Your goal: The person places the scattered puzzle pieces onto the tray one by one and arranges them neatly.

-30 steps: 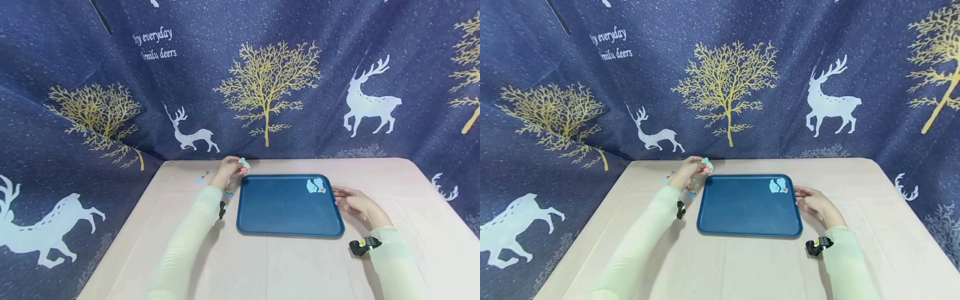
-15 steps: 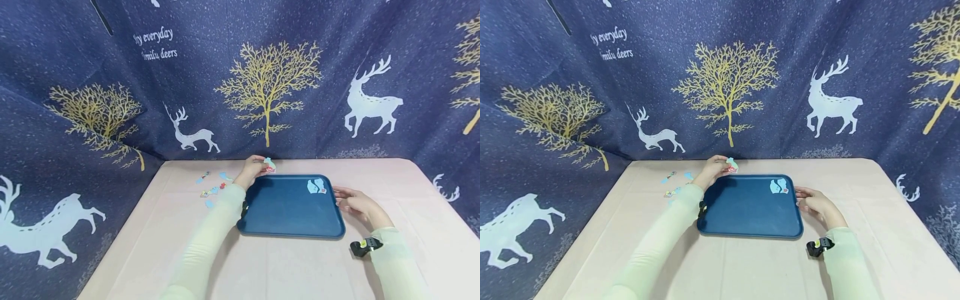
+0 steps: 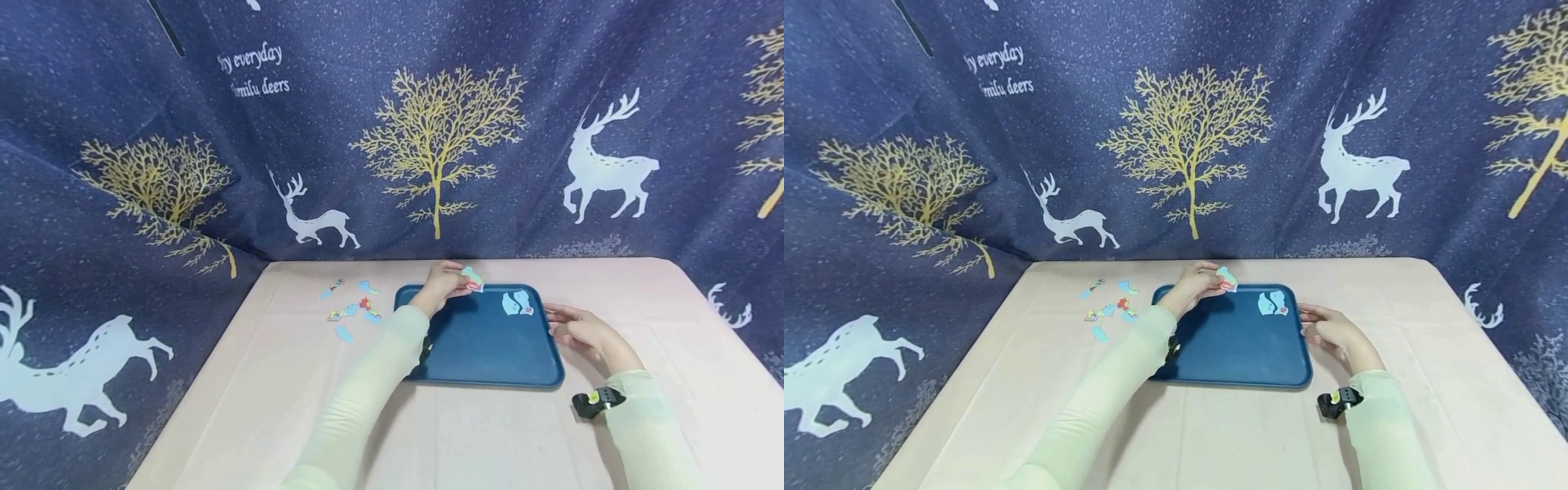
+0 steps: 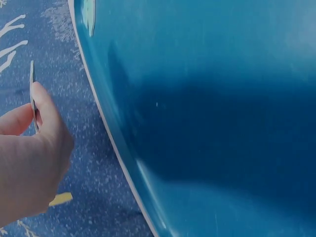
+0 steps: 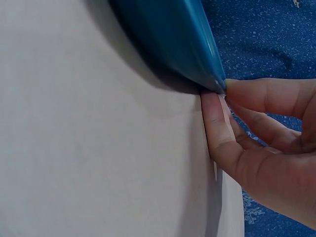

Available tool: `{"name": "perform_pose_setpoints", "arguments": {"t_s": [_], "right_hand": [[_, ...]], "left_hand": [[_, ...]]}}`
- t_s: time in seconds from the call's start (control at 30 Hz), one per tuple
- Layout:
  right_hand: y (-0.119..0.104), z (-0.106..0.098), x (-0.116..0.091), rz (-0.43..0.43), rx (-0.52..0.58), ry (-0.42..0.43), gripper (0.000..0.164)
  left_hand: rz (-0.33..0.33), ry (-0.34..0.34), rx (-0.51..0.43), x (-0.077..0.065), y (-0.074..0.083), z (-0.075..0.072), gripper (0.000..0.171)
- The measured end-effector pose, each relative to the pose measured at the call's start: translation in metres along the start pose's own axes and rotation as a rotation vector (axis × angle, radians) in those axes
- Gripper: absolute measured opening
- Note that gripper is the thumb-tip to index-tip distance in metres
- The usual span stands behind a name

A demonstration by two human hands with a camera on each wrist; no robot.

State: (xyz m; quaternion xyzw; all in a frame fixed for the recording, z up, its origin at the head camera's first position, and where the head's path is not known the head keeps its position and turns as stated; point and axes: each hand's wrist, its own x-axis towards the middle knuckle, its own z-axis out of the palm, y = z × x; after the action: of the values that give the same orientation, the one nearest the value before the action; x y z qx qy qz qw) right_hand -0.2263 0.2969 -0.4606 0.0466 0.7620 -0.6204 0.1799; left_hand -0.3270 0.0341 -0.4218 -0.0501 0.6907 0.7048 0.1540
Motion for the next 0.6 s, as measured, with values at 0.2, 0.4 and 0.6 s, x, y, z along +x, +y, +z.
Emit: {"name": "perform_pose_setpoints", "arguments": {"t_s": [0.2, 0.4, 0.6], "right_hand": [[0.000, 0.000, 0.000, 0.000, 0.032, -0.009, 0.081], [0.001, 0.000, -0.001, -0.033, 0.002, -0.014, 0.081], [0.001, -0.002, -0.001, -0.058, -0.014, -0.024, 0.082]], "left_hand": [[0.000, -0.016, 0.003, 0.000, -0.009, 0.013, 0.028], [-0.013, -0.010, 0.033, 0.003, -0.017, 0.024, 0.027], [-0.010, 0.007, 0.093, 0.002, -0.023, 0.032, 0.033]]}}
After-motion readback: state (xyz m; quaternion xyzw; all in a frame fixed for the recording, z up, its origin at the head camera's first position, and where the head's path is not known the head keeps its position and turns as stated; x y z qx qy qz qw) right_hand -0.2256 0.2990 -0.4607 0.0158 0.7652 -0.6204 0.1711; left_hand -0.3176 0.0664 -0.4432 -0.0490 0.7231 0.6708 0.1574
